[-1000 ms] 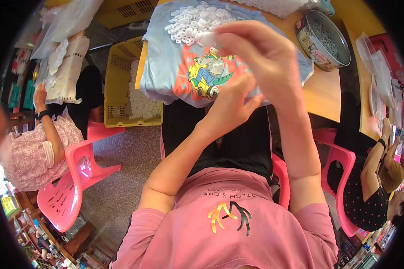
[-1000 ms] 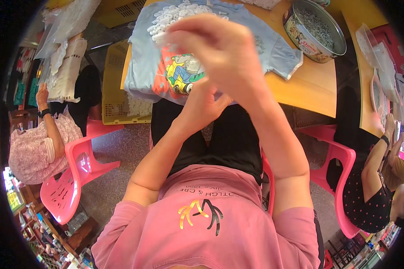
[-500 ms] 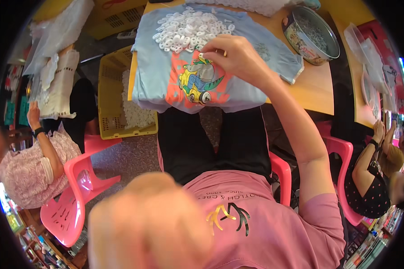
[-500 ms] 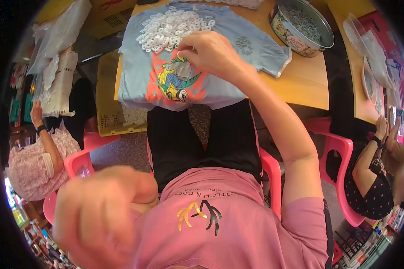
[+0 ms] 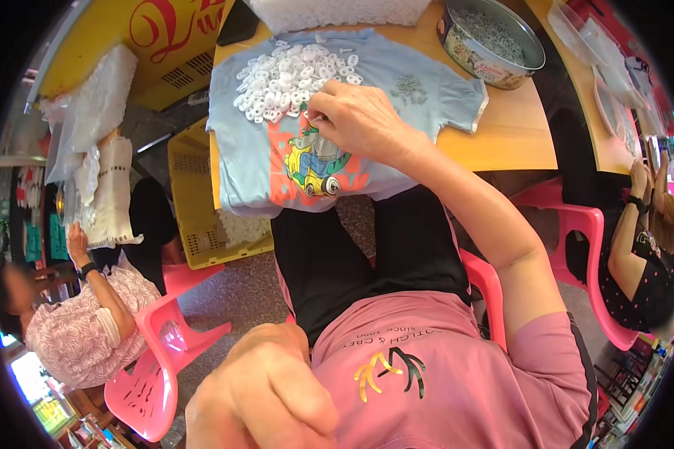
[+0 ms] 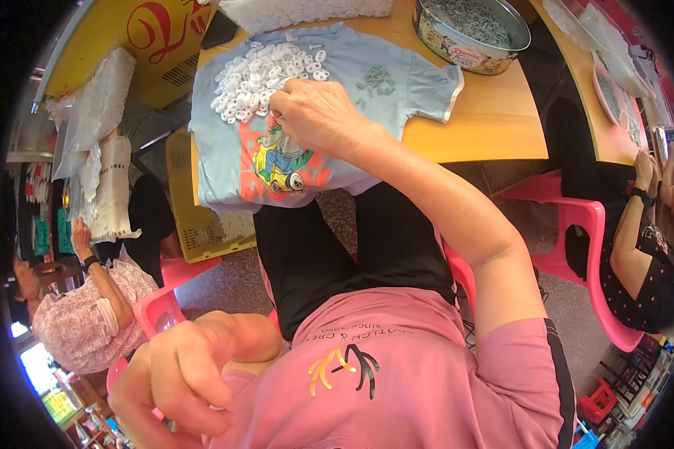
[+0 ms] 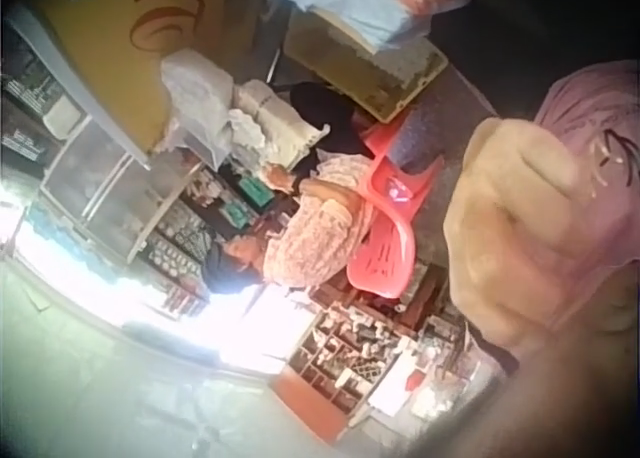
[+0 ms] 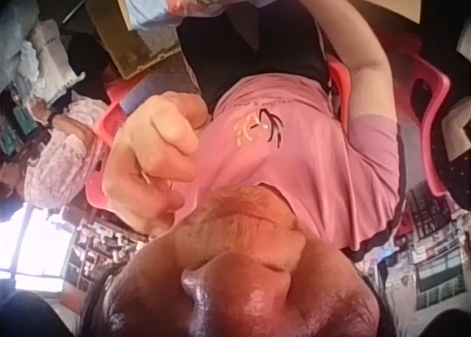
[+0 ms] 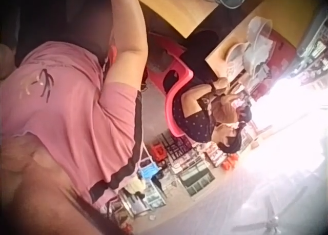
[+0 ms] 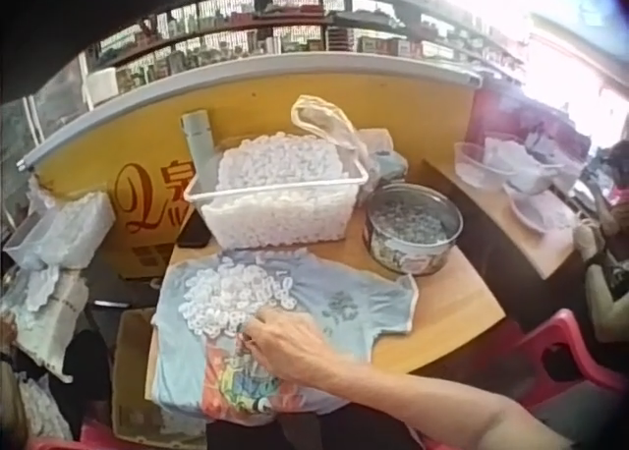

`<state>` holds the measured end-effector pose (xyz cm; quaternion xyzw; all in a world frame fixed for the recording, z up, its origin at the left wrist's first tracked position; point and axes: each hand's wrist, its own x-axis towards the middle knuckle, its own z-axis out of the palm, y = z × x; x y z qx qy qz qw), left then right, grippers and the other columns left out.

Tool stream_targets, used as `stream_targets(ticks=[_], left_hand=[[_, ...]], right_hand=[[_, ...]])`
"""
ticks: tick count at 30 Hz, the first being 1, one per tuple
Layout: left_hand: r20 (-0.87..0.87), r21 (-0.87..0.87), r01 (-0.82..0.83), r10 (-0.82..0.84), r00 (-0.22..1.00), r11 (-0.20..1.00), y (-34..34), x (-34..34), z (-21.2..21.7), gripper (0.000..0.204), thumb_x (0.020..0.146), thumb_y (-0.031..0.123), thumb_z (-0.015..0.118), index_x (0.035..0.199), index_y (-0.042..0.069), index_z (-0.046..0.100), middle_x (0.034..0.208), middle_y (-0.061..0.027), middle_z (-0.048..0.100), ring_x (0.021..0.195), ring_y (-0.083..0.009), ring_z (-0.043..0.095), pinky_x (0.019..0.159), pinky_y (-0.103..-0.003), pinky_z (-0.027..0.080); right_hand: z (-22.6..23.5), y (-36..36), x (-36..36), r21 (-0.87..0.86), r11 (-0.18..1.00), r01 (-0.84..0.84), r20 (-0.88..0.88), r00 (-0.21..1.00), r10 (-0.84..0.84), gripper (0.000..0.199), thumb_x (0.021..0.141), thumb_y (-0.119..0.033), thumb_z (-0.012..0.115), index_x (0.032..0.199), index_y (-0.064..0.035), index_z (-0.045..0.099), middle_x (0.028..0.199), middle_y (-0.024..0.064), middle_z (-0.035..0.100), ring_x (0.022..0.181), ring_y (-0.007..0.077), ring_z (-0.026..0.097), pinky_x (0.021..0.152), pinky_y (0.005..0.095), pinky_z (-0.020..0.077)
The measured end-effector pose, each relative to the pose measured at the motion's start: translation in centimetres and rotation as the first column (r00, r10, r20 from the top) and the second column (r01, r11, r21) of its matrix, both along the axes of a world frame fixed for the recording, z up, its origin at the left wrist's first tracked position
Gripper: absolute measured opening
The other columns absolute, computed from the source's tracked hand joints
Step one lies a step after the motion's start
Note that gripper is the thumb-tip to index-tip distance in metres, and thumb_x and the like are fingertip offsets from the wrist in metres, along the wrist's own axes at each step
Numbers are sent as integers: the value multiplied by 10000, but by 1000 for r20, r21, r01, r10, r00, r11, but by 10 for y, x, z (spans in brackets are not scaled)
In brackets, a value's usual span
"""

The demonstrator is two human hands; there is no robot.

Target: Assembling small white plastic clips by hand at a workstation.

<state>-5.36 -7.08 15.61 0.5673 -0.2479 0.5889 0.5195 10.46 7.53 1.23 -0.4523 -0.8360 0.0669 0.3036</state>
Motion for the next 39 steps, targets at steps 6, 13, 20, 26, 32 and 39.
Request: stream_targets(ticks=[6, 13, 20, 26, 32, 39], left_hand=[[-19, -2, -60, 60, 998, 998, -1, 2, 2, 214, 858, 97, 648, 1054, 182, 649, 867, 12, 597, 597, -174, 536, 582, -309, 382], [-34, 10, -65, 65, 997, 998, -3, 8, -1, 246, 890, 174, 653, 1133, 190, 621, 881, -6, 608, 607, -182, 552, 579, -312, 387], [-575, -176, -758, 559, 597, 628, 16, 17, -40, 152, 776, -87, 669, 890, 8, 637, 887, -118, 639, 726, -207, 607, 625, -314, 513], [-607, 349, -864, 790, 87, 363, 77, 26, -99, 286, 830, -54, 687, 1105, 14, 639, 1073, -106, 626, 855, -221, 623, 699, -290, 514], [-561, 391, -854, 824, 74, 343, 80, 36, -109, 207, 830, -44, 693, 1027, 11, 664, 1030, -103, 638, 872, -217, 644, 734, -313, 530], [-712, -332, -841, 470, 521, 427, 73, 47, -125, 84, 932, 39, 644, 1011, 12, 627, 942, -45, 654, 837, -103, 622, 732, -237, 512]], right_hand=[[-3, 5, -6, 64, 998, -27, 88, 996, 21, 103, 796, -128, 638, 886, -83, 659, 804, 87, 604, 790, 295, 637, 669, 406, 514], [-1, -2, 3, 86, 996, -27, -43, 999, 31, 190, 801, -99, 634, 983, -94, 687, 797, 86, 601, 754, 268, 639, 635, 395, 504], [14, -15, 28, -516, 825, -230, -663, 717, -214, 345, 895, -124, 641, 1222, -16, 615, 872, 31, 644, 700, 76, 570, 653, 242, 482], [37, -49, 43, -524, 707, -474, -832, 462, -307, 373, 928, -173, 656, 1244, 11, 582, 906, 25, 633, 734, 71, 579, 670, 234, 502], [40, -65, 47, -543, 654, -527, -838, 383, -388, 292, 939, -151, 646, 1181, 12, 621, 918, 31, 640, 756, 80, 598, 671, 249, 527], [32, -72, 41, -450, 759, -470, -881, 369, -295, 228, 941, -154, 659, 1095, 15, 654, 958, 60, 678, 801, 100, 630, 682, 246, 528]])
